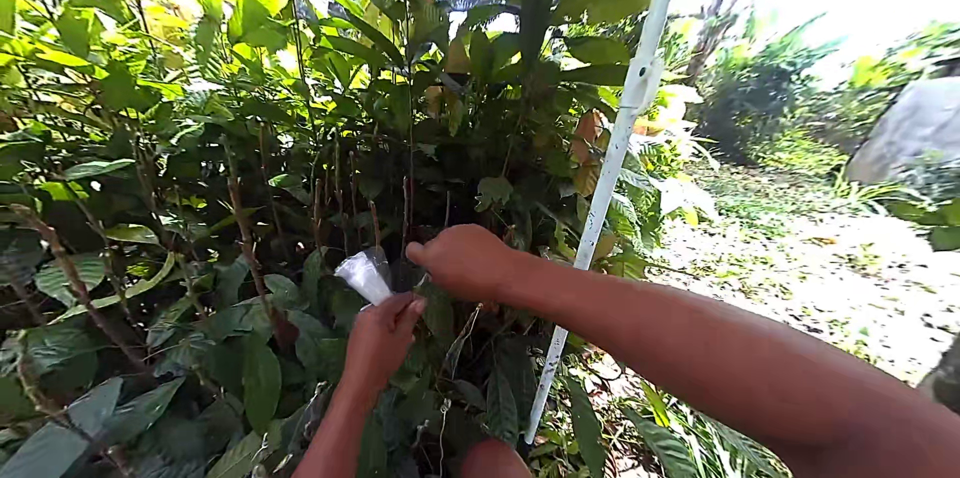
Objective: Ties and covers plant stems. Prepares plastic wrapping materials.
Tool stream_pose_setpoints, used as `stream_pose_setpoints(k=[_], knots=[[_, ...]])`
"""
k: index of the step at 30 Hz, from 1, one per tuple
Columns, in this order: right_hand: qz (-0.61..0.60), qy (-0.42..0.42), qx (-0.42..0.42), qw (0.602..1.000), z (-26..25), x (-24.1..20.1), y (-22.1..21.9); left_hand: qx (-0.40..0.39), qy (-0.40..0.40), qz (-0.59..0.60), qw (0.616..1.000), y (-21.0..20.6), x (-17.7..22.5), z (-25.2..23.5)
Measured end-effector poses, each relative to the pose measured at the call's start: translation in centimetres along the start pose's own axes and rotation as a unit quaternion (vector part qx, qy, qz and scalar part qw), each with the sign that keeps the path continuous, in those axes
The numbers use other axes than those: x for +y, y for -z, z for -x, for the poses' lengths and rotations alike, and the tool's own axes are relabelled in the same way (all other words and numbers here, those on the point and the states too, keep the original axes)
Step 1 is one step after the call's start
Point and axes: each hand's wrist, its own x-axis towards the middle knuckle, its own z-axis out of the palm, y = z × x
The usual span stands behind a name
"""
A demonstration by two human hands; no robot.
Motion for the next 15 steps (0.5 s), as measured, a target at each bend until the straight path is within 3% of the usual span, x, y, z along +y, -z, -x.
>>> stream_pose_setpoints(k=[4, 7, 9, 10, 11, 13, 15], knots=[[-0.185, -0.008, -0.092, 0.978, 1.6, -0.4, 1.0, 0.039, -0.007, 0.003, 0.999, 0.2, -0.3, -0.2], [-0.421, -0.023, -0.102, 0.901, 1.7, -0.8, 1.5, -0.007, 0.004, -0.013, 1.0, -0.9, 0.6, -0.3], [-0.505, -0.042, -0.068, 0.859, 1.4, 0.1, 1.1, -0.064, 0.006, -0.045, 0.997, -1.0, 1.0, -0.6], [-0.48, -0.039, -0.054, 0.875, 1.3, 0.6, 1.2, -0.079, 0.0, -0.054, 0.995, -0.8, 1.2, -0.8], [-0.396, -0.029, -0.051, 0.916, 1.2, 1.2, 1.2, -0.086, -0.007, -0.055, 0.995, -0.6, 1.2, -0.8], [-0.148, -0.021, -0.045, 0.988, 1.1, 1.7, 0.1, -0.082, -0.007, -0.039, 0.996, -0.2, 1.2, -0.7], [-0.044, -0.001, -0.001, 0.999, 1.7, 1.1, -1.5, -0.028, -0.017, 0.003, 0.999, -0.2, 1.1, -0.4]])
